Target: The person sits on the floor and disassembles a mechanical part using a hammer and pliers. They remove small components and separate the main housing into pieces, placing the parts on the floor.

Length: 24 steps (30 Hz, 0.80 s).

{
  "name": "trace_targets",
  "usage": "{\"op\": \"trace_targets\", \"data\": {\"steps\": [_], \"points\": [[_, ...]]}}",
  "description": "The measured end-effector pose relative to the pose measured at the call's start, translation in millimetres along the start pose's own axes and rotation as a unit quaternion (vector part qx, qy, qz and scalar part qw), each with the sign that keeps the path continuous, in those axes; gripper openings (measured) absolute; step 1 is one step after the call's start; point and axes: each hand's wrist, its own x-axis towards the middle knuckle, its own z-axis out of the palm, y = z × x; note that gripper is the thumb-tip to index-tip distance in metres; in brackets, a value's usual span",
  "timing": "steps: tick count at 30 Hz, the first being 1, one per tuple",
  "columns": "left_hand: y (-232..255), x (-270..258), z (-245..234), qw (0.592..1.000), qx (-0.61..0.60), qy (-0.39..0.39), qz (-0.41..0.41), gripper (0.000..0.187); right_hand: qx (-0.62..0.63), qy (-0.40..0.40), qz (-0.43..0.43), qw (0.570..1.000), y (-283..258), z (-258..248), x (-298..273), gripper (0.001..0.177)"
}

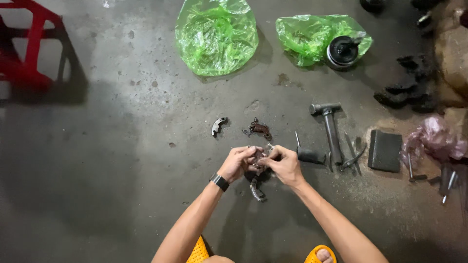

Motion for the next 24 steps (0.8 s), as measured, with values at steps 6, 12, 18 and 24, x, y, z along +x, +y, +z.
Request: {"op": "trace_targets", "data": {"steps": [6,12,18,24], "points": [[-12,9,-46,0.996,0.02,0.079,0.044,0.042,-0.054,0.0,0.114,0.992,1,-25,38,0.02],[33,-12,-71,0.656,0.667,0.293,0.195,0.031,-0.374,0.013,0.036,0.927,7,-50,92,0.025],[51,14,-61,0.621,0.707,0.294,0.168,0.044,-0.519,-0.043,-0.034,0.853,45,-33,117,0.012],[20,75,-116,0.58,0.746,0.309,0.111,0.031,-0.535,-0.006,-0.057,0.843,52,-51,109,0.02]]}}
